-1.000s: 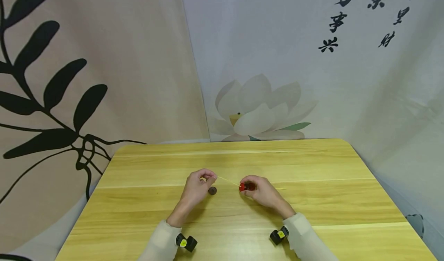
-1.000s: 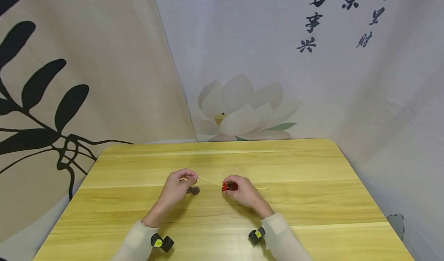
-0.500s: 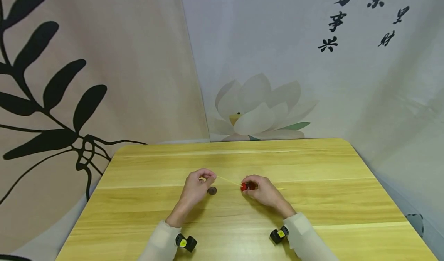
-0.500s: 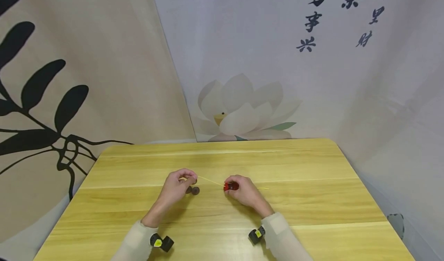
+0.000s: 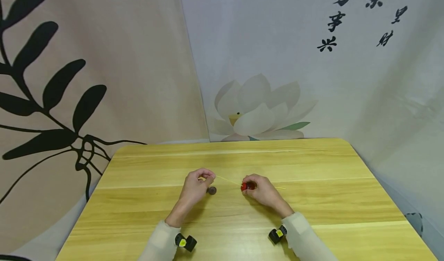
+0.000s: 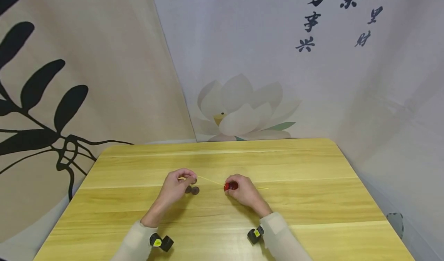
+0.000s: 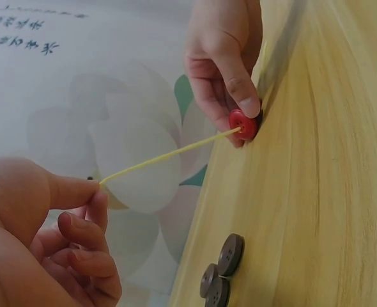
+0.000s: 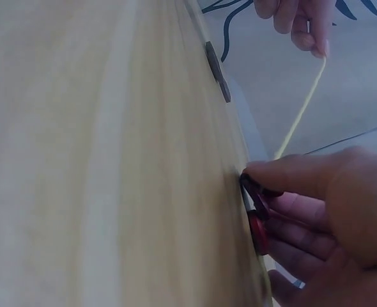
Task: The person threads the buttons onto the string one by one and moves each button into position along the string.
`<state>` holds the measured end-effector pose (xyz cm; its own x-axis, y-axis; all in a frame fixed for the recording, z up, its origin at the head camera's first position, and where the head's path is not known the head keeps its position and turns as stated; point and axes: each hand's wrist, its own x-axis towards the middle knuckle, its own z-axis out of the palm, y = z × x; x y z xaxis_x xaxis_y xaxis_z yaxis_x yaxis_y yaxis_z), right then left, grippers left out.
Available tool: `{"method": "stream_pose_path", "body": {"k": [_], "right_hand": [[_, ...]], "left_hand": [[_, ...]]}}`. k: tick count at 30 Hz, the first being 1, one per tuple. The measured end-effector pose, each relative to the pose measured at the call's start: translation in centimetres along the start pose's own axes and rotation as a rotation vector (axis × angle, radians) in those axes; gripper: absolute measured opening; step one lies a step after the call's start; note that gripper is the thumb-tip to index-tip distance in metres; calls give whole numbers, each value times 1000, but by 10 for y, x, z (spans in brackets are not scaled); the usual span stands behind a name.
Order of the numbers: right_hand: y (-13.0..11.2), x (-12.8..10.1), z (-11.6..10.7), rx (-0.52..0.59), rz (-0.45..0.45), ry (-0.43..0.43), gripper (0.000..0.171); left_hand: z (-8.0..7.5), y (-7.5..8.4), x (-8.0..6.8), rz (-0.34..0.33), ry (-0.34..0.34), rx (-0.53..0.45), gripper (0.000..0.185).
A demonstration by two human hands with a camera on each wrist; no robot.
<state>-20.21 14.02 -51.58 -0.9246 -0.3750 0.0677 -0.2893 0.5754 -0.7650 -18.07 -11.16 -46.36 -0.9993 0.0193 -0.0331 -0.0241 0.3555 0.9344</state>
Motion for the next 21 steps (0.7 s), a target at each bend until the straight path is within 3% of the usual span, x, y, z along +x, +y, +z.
{"method": "stream_pose_path", "body": {"k": [21], "right_hand": [[0,1,-1,-9,0,-9,28]], "left_hand": [[0,-1,0,6,-28,4,13]]}}
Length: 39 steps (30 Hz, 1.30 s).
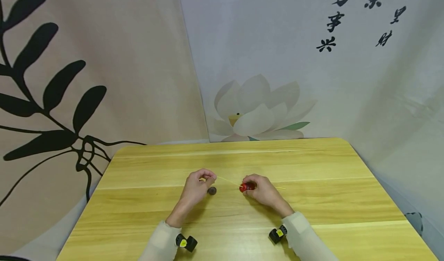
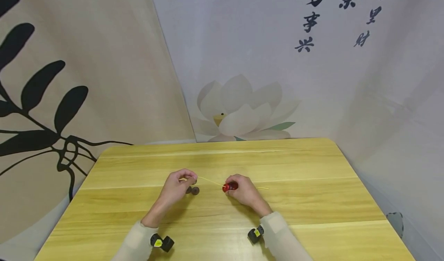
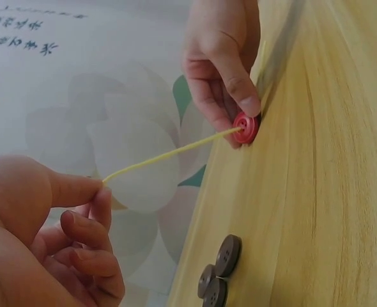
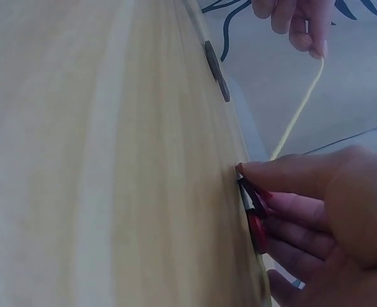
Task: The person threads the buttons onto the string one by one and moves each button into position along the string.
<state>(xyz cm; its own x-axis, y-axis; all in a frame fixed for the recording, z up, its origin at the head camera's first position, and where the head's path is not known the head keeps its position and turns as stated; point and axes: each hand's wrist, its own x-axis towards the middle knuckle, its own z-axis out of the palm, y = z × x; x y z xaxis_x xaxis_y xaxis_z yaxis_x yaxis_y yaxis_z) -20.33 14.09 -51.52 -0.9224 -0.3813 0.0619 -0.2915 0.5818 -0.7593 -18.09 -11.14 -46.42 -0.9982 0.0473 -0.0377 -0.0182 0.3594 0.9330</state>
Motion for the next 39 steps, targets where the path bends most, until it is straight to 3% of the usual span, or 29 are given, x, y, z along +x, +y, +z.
{"method": "stream_pose_path", "body": {"k": [20,30,39], "right_hand": [[-7,2,-2,0,14,-8,25],[-23,5,-3,186,7,-16,29],[-38,9,-2,175,-51,-11,34]], "left_hand": [[3,-2,0,70,28,41,10],[8,2,0,54,2,23,8],[12,4,-1,67,-32,19,10]]}}
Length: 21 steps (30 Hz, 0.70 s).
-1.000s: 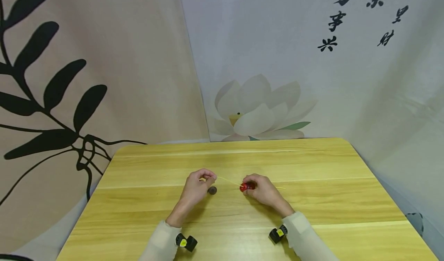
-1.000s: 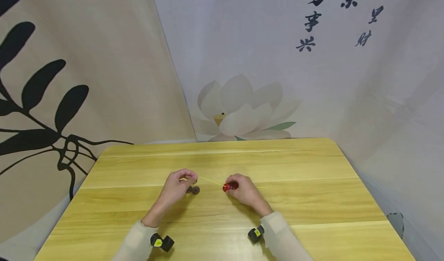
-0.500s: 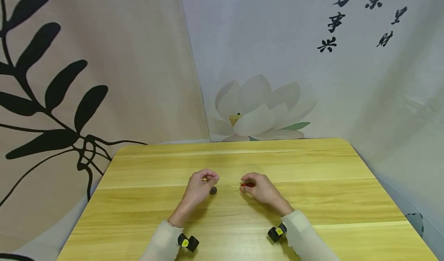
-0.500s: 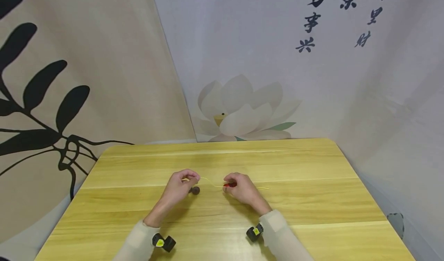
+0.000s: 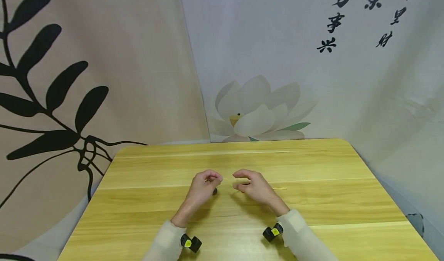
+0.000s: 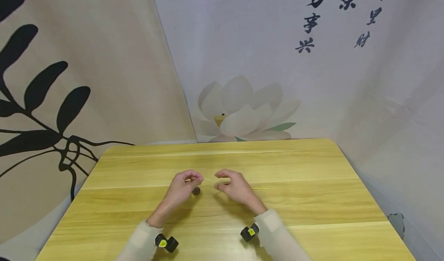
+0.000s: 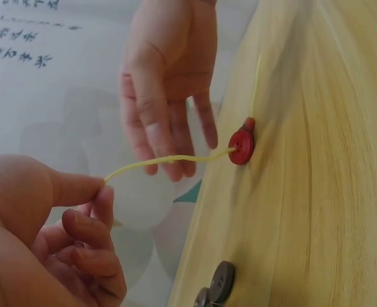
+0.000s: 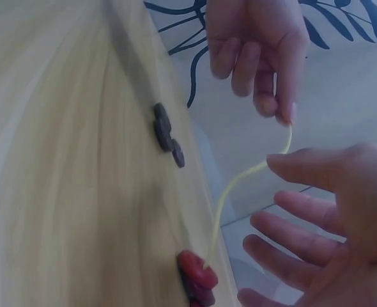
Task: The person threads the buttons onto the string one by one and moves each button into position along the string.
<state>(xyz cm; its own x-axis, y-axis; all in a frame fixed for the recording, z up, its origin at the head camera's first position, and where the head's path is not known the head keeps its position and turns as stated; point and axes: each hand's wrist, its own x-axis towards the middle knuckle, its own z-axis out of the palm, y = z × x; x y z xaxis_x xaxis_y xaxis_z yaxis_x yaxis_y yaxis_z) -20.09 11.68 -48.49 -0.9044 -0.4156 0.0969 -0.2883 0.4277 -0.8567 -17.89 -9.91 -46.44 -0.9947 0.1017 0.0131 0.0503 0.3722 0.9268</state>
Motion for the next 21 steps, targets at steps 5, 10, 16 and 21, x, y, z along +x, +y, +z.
{"method": "stream_pose_path", "body": {"k": [5,10,16,21], "right_hand": [[-6,1,2,17,-30,-11,33],[-9,1,5,54,-35,-33,34],[-12,3,7,105,-27,-55,36],[-13,5,9,150,1,-70,38]], "left_hand": [[1,1,0,6,-11,5,9],[4,-1,0,2,-23,18,8],[6,-1,1,4,-51,9,10],[8,-2,3,2,-48,13,8]]}}
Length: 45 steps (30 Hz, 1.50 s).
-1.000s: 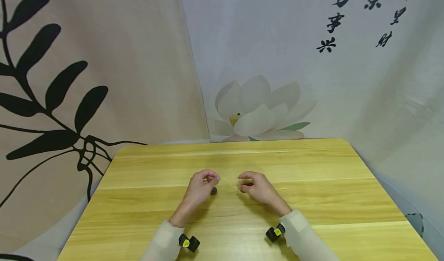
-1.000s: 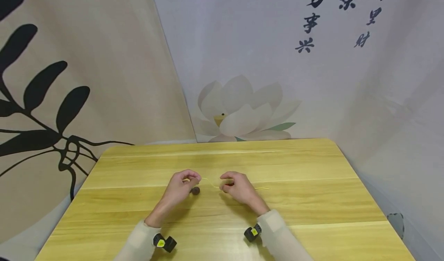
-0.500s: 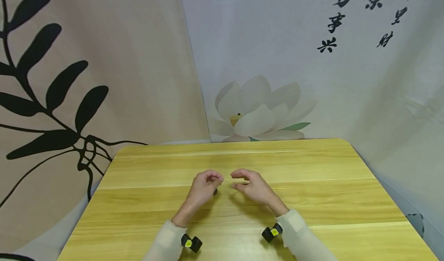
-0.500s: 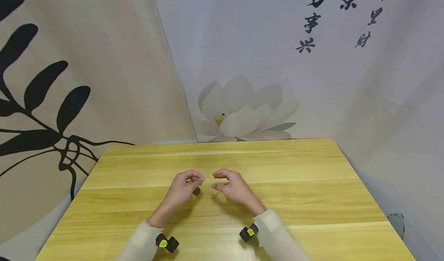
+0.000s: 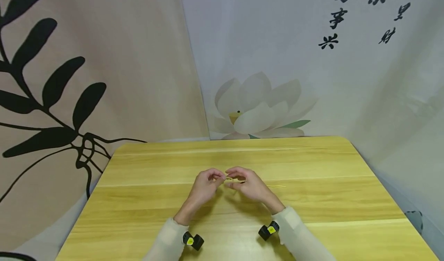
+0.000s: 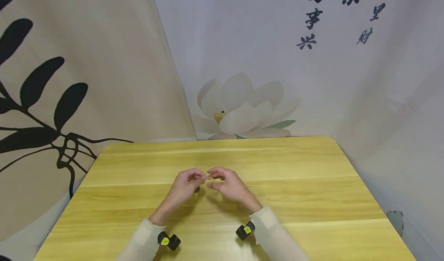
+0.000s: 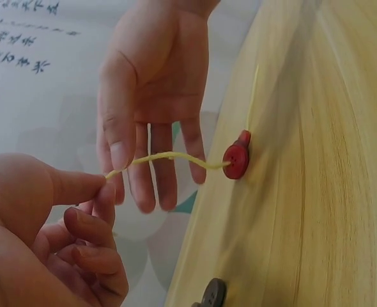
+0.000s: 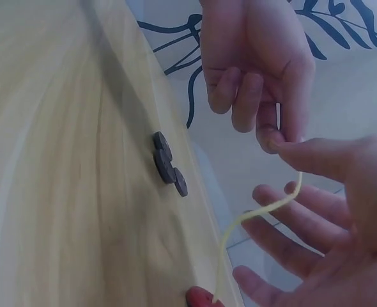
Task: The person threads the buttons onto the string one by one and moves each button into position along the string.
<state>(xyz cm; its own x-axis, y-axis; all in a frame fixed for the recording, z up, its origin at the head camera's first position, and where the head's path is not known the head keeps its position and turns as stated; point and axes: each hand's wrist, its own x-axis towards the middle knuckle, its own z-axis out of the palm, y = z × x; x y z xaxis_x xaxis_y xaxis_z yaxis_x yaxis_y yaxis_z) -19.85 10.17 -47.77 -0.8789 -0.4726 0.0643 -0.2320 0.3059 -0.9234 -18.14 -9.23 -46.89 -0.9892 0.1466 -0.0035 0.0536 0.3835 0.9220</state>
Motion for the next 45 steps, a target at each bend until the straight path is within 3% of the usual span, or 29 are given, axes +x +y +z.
{"method": "stream_pose_path", "body": {"k": [22,45], "right_hand": [[1,2,0,-19,-18,33,11],[3,1,-3,-16,3,70,13]], "left_hand": [[1,4,-2,-2,-16,1,8],[0,3,-2,-5,-15,8,8]]}}
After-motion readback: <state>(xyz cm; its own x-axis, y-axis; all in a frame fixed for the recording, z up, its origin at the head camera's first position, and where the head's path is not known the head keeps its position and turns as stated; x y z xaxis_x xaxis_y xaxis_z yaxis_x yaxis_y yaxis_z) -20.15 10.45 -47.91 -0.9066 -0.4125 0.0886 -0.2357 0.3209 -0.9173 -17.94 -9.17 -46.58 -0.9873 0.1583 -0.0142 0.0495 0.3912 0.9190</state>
